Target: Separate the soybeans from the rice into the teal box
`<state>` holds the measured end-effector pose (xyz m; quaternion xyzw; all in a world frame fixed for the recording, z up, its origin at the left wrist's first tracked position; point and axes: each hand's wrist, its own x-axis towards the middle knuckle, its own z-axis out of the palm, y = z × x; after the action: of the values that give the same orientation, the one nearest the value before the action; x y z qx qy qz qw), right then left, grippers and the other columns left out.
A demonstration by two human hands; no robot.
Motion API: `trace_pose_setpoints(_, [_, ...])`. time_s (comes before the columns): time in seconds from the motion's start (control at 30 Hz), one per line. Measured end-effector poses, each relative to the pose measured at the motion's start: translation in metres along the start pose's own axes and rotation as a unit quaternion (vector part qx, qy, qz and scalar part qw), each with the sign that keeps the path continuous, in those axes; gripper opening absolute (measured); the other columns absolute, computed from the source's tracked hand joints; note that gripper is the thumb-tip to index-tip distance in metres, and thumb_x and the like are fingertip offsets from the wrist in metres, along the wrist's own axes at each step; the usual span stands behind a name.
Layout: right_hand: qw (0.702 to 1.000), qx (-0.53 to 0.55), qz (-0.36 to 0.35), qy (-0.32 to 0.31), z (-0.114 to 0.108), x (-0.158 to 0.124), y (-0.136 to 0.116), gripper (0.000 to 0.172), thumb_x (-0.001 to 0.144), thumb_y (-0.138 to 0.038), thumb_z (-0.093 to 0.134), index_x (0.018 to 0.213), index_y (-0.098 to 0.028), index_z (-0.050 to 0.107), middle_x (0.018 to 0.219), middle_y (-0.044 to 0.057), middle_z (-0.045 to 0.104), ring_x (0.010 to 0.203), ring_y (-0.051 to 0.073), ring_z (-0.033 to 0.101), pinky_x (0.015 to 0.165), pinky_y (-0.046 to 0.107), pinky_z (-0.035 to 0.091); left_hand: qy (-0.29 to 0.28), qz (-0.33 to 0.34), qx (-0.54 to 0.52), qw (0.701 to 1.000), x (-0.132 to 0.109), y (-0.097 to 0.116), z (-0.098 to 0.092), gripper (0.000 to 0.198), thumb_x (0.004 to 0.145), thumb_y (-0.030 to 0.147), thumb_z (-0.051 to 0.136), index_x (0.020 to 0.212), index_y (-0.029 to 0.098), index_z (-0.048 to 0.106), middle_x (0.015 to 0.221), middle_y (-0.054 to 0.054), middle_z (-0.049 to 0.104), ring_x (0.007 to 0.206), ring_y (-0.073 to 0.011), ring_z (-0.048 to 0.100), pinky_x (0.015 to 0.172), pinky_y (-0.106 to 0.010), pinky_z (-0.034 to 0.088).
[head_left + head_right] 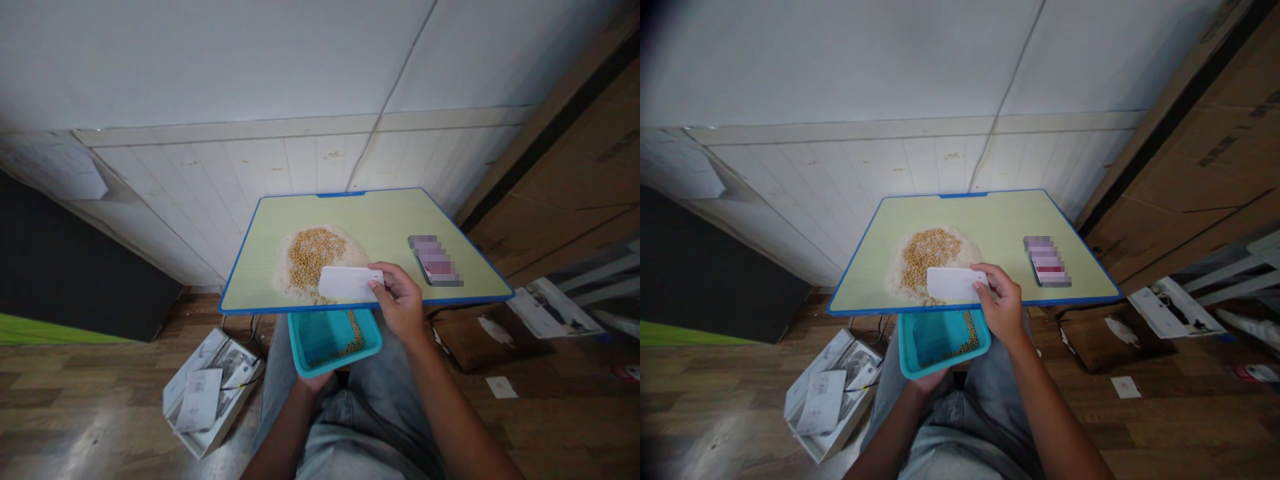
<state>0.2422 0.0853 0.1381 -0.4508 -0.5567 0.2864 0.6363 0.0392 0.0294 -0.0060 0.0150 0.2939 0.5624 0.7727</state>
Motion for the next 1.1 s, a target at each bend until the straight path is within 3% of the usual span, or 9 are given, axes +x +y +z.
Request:
trace_pose_setpoints(0.23, [1.0,0.016,0.01,0.001,-0.001,-0.001,-0.001,0.027,0.104,-0.048,0.095,0.123,-0.029,0.093,0.096,0.005,0.094,0.08,0.027,0.086,0.071,0.035,0.068,0.046,-0.001,-0.022,0.999,-0.008,0.003,0.002,0.044,0.115,0.06,0.074,0.137,0.03,0.096,0.161,-0.009,0.096,0.19,-0.0461,0.057,0.156,-0.076,0.047])
trace_pose_setpoints(0.5, [1.0,0.014,0.016,-0.004,-0.003,-0.002,-0.003,0.031,0.103,-0.054,0.098,0.119,-0.028,0.093,0.094,0.005,0.093,0.078,0.027,0.085,0.07,0.035,0.066,0.024,0.017,0.005,1.0,-0.006,0.003,-0.002,0.044,0.113,0.065,0.08,0.136,0.032,0.098,0.158,-0.003,0.098,0.194,-0.0449,0.051,0.159,-0.073,0.043])
trace_pose_setpoints(0.63, [1.0,0.022,0.016,-0.006,-0.004,-0.002,-0.004,0.028,0.103,-0.051,0.098,0.118,-0.028,0.093,0.094,0.005,0.092,0.078,0.025,0.083,0.07,0.033,0.066,0.014,-0.001,0.014,1.0,-0.009,0.008,-0.004,0.046,0.109,0.07,0.083,0.137,0.037,0.098,0.163,-0.004,0.096,0.195,-0.0469,0.05,0.159,-0.081,0.042])
trace_pose_setpoints(0.9, [0.999,0.038,0.03,0.023,0.0,-0.004,-0.005,0.03,0.102,-0.051,0.1,0.121,-0.028,0.093,0.093,0.004,0.091,0.078,0.025,0.082,0.068,0.033,0.063,0.031,-0.011,-0.044,0.998,-0.012,0.01,0.006,0.044,0.12,0.06,0.07,0.144,0.033,0.095,0.158,-0.007,0.098,0.195,-0.0434,0.05,0.163,-0.082,0.029])
trace_pose_setpoints(1.1, [0.999,0.035,0.028,-0.01,0.004,-0.005,-0.003,0.029,0.105,-0.049,0.097,0.124,-0.028,0.093,0.092,0.004,0.092,0.078,0.025,0.081,0.07,0.032,0.063,0.037,-0.01,-0.04,0.998,-0.009,0.008,0.003,0.049,0.114,0.064,0.077,0.145,0.031,0.094,0.169,-0.009,0.093,0.195,-0.0475,0.049,0.161,-0.083,0.033])
